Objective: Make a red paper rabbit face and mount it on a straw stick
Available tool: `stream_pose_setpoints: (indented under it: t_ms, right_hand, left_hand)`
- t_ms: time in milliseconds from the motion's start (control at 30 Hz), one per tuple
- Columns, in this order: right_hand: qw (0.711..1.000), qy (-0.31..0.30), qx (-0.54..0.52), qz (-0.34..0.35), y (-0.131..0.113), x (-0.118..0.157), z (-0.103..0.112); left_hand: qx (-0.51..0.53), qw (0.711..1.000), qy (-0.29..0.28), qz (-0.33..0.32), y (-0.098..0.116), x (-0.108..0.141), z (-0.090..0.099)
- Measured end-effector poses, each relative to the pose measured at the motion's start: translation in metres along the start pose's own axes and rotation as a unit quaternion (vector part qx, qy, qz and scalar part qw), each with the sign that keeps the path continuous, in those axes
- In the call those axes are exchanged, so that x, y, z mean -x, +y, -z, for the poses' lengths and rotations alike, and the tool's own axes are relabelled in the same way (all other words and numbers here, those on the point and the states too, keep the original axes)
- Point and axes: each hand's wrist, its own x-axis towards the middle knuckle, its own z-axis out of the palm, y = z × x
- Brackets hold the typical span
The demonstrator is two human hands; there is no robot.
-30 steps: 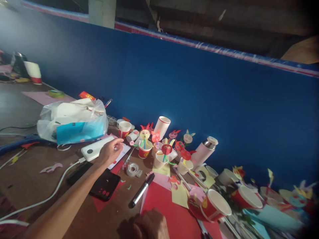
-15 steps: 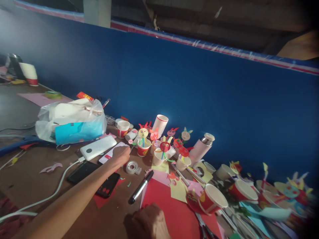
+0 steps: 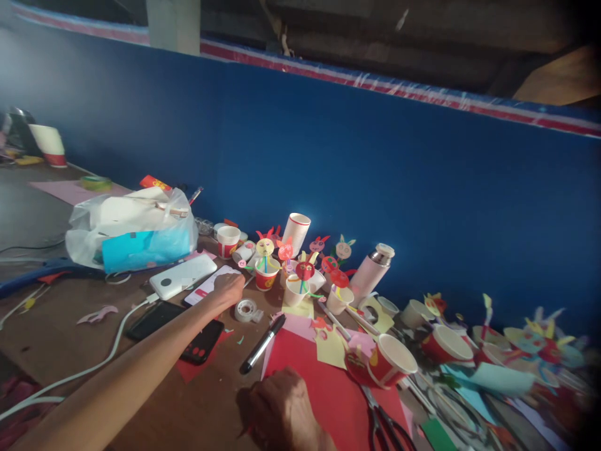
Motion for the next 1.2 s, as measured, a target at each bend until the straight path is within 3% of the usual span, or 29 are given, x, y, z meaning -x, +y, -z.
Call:
stream_pose_setpoints:
  t_ms: [233,333,433,467,567,700,767,867,1033,1100,1200]
  right_hand:
    - [0.999,-0.039,-0.002,-0.029,0.0,0.002,-0.002]
    - [0.998,-0.03,-0.026,-0.05,0.0,0.003,-0.002]
    - [0.993,-0.004,-0.066,-0.095,0.001,0.0,0.004]
    - [0.988,0.007,-0.085,-0.126,0.001,-0.001,0.007]
    - [0.958,0.025,-0.18,-0.222,0.004,-0.006,0.019]
    - [0.895,0.042,-0.336,-0.289,0.008,-0.012,0.026]
    - [0.872,0.058,-0.372,-0.312,0.01,-0.013,0.024]
    - [0.848,0.069,-0.389,-0.353,0.014,-0.014,0.02]
    - [0.841,0.072,-0.4,-0.356,0.018,-0.013,0.018]
    - [0.843,0.068,-0.394,-0.36,0.019,-0.012,0.019]
    - [0.846,0.057,-0.379,-0.371,0.021,-0.011,0.021]
  left_hand:
    - [-0.005,1.0,-0.01,0.024,-0.013,0.033,0.024]
    - [0.033,0.999,-0.035,-0.004,-0.025,0.061,0.031]
    - [0.097,0.991,-0.063,-0.061,-0.028,0.087,0.025]
    - [0.136,0.984,-0.07,-0.092,-0.025,0.093,0.02]
    - [0.367,0.908,-0.085,-0.183,-0.004,0.106,-0.001]
    - [0.497,0.839,-0.06,-0.214,0.038,0.109,-0.026]
    - [0.506,0.83,-0.025,-0.233,0.053,0.108,-0.033]
    - [0.505,0.829,-0.031,-0.239,0.066,0.107,-0.036]
    - [0.475,0.833,-0.033,-0.282,0.072,0.103,-0.038]
    - [0.502,0.819,-0.058,-0.273,0.072,0.099,-0.039]
    - [0.592,0.775,-0.065,-0.213,0.064,0.089,-0.037]
